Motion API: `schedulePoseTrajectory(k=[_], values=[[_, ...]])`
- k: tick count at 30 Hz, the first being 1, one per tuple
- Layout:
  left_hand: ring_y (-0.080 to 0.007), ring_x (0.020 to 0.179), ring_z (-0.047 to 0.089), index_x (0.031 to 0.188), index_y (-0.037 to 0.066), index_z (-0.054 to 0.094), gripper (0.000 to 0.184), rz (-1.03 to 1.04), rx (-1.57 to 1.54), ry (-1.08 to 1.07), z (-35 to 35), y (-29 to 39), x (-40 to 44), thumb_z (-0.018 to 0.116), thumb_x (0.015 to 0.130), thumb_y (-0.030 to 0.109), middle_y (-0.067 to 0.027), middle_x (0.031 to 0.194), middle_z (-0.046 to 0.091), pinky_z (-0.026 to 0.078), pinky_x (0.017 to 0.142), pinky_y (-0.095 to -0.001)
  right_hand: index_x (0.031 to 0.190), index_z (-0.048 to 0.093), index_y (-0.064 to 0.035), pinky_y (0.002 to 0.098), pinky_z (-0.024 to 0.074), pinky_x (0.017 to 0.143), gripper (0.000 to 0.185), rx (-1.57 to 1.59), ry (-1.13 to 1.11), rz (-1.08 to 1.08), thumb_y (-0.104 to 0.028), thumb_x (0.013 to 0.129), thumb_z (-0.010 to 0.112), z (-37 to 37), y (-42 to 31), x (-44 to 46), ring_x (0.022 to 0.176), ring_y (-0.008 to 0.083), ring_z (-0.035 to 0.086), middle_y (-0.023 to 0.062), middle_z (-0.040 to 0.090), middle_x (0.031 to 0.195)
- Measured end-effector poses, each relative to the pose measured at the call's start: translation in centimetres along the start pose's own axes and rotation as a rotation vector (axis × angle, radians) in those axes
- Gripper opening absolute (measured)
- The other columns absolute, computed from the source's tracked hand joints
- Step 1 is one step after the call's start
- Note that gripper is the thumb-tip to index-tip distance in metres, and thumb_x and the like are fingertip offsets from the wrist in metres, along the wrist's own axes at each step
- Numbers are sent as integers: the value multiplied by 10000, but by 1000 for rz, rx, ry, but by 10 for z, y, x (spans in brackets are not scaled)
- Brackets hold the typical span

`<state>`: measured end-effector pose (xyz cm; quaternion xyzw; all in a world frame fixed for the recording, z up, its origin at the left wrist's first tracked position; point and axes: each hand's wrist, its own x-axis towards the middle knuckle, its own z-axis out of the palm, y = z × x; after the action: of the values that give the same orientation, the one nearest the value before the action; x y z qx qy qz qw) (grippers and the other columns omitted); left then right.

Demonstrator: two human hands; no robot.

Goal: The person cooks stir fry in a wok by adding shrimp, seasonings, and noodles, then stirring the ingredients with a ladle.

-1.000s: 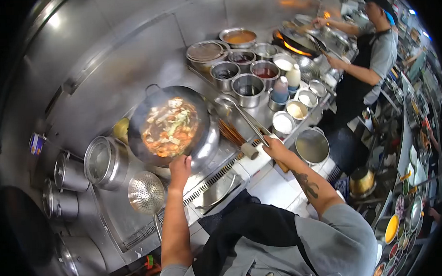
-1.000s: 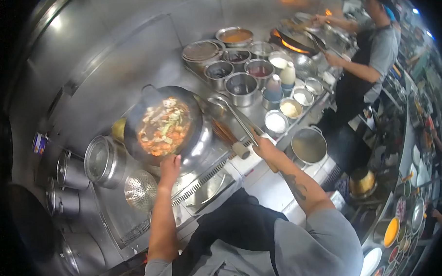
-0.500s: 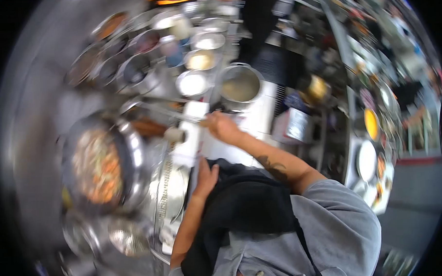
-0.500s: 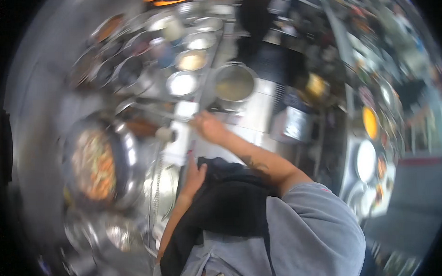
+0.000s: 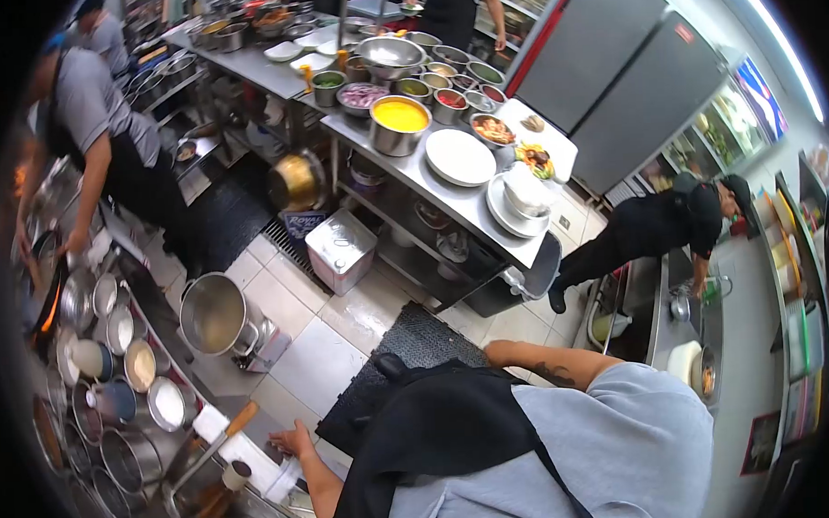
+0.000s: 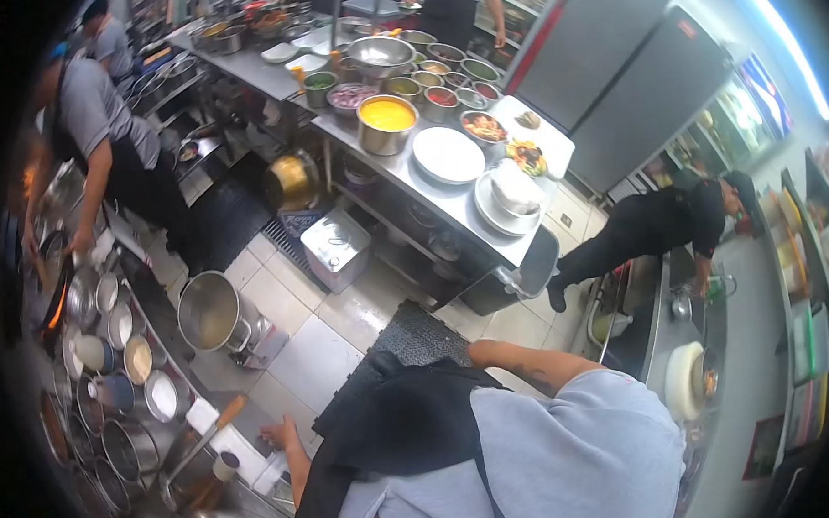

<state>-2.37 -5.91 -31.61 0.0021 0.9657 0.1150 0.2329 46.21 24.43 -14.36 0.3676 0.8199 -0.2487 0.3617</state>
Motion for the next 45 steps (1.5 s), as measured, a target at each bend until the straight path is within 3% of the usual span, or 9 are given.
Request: schedulePoseTrajectory(k=[5, 7, 11, 21, 24, 35, 39, 42, 45], values=[[-436, 1354, 306, 1452, -68, 174, 1045, -145, -17, -30, -23, 26, -5, 692, 724, 475, -312, 1478, 252, 284, 1077, -546, 727, 686, 26, 427, 548, 648, 299, 165, -18, 31, -269, 746, 636, 88, 51, 17, 694, 328, 687, 204, 675, 716], [-447, 1321, 350, 1445, -73, 178, 1025, -103, -56, -5, -18, 21, -2, 686, 733, 461, -313, 1457, 287, 310, 1060, -548, 892, 696, -13, 472, 504, 747, 430, 174, -168, 99, -414, 772, 598, 114, 72, 50, 852, 399, 653, 242, 672, 887], [-457, 1277, 406, 1429, -89, 179, 978, -135, -130, 0, -25, 22, 1, 668, 751, 416, -317, 1423, 335, 335, 1045, -545, 910, 694, -26, 464, 516, 725, 428, 279, 97, 106, -417, 769, 592, 80, 51, 43, 792, 381, 661, 219, 679, 857], [-477, 1108, 534, 1220, -134, 328, 683, -95, -132, 112, -25, 28, -3, 654, 734, 219, -343, 1207, 481, 453, 962, -502, 946, 695, -39, 452, 530, 748, 459, 326, 124, 121, -462, 829, 563, 64, 20, 26, 820, 356, 670, 200, 688, 879], [-437, 1288, 390, 1327, -93, 288, 798, -137, -195, -48, -24, 19, 8, 643, 737, 310, -313, 1400, 352, 350, 1038, -548, 936, 713, -84, 441, 499, 769, 438, 419, 50, 207, -485, 817, 584, 69, 25, 25, 844, 344, 660, 173, 693, 899], [-433, 1307, 362, 1380, -81, 270, 836, 4, -89, 20, 7, -6, 19, 652, 723, 268, -311, 1418, 321, 336, 1060, -517, 928, 712, -30, 428, 548, 702, 368, 381, 154, 137, -367, 800, 635, 55, 35, 29, 732, 314, 686, 177, 696, 816], [-443, 1303, 365, 1404, -92, 239, 930, -87, -286, 12, 16, -2, 20, 701, 684, 272, -307, 1424, 323, 335, 1069, -503, 1002, 688, -35, 444, 512, 765, 360, 364, 113, 16, -338, 814, 636, 18, 36, 19, 838, 380, 653, 217, 676, 889], [-405, 1439, 66, 1447, -117, 119, 992, -80, -350, -25, 53, -13, 39, 639, 718, 309, -314, 1518, 133, 57, 1187, -428, 1005, 686, -33, 443, 511, 763, 358, 306, 43, -56, -333, 817, 634, -41, 15, 71, 841, 378, 654, 220, 674, 891], [-366, 1433, 152, 1456, -101, 77, 963, -187, -324, -26, -6, 20, -2, 620, 733, 229, -282, 1523, 166, 113, 1189, -391, 1007, 684, -30, 442, 510, 762, 356, 241, 1, -94, -328, 820, 633, -85, -14, 124, 845, 376, 655, 222, 673, 894]])
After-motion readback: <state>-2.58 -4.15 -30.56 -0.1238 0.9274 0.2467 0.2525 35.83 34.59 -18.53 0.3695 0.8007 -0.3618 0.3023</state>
